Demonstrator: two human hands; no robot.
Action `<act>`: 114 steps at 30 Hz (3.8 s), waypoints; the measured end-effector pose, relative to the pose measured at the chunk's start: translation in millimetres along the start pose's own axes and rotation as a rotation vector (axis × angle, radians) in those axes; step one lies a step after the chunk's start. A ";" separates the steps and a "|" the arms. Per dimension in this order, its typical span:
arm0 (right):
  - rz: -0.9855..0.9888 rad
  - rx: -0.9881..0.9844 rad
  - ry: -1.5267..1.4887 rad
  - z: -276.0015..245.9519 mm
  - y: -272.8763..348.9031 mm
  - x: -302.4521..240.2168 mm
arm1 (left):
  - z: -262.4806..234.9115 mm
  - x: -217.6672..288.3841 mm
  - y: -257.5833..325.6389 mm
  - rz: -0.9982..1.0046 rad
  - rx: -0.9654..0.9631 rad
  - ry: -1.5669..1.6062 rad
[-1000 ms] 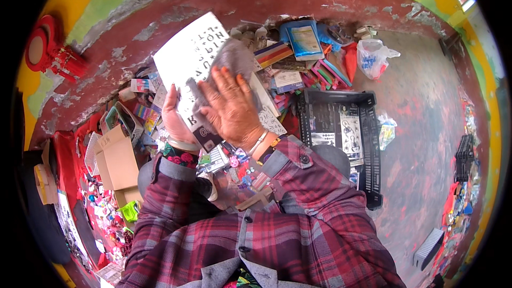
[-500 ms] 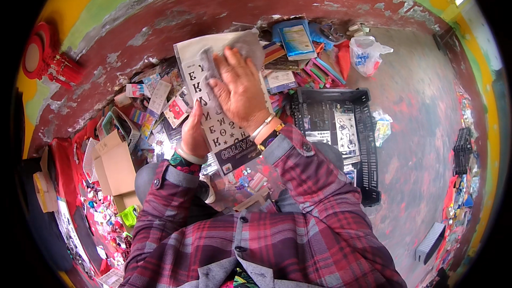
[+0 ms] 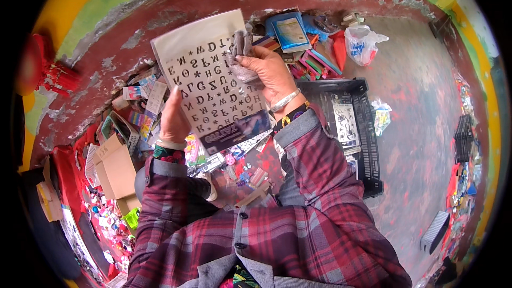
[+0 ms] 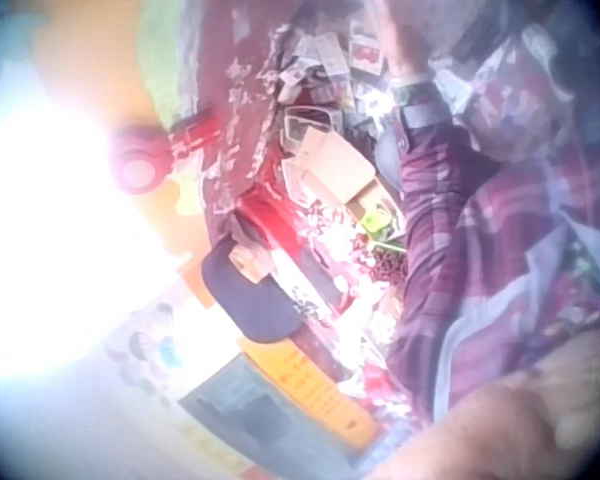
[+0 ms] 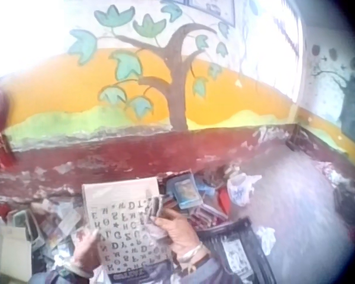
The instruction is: The person sits on the floor and wipes the surface of various sticker sheets with a cloth. They handle the sheets one by one, turning them over to clean both sides, and place them back into a pile.
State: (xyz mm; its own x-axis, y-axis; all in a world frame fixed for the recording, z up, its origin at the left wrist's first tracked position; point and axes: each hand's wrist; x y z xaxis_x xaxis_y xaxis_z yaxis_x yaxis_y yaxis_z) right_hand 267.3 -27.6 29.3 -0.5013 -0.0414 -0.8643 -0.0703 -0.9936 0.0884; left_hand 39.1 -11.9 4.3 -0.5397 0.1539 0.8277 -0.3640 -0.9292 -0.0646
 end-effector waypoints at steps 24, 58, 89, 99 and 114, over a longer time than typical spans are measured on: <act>-0.423 -0.307 1.181 5.4 11.2 12.0 | -21.7 51.1 0.2 0.339 -0.078 -0.736; -1.203 -0.064 1.563 39.7 50.9 15.7 | -14.1 -0.5 6.6 -0.267 0.003 0.560; -0.775 -0.222 1.279 69.5 42.5 69.8 | 5.6 -9.4 11.8 -0.192 0.015 0.839; -0.798 0.064 1.215 44.1 21.1 51.7 | 25.1 0.2 18.2 -0.084 -0.006 0.716; -0.701 0.421 0.833 10.5 13.1 6.8 | -12.5 -7.4 13.6 -0.301 0.086 0.340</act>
State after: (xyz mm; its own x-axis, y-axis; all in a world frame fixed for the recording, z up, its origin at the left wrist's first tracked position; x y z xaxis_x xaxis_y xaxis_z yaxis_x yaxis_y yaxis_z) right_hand 253.8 -39.8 29.7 0.4705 0.2912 -0.8330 -0.4661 -0.7195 -0.5148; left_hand 28.7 -21.5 -9.7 -0.6432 0.5088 0.5721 -0.4857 -0.8488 0.2089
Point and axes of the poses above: each hand's wrist, its own y-axis away from the middle knuckle, its own z-axis out of the palm, x = y × z, and after that the axes turned 2 degrees about z, right-handed
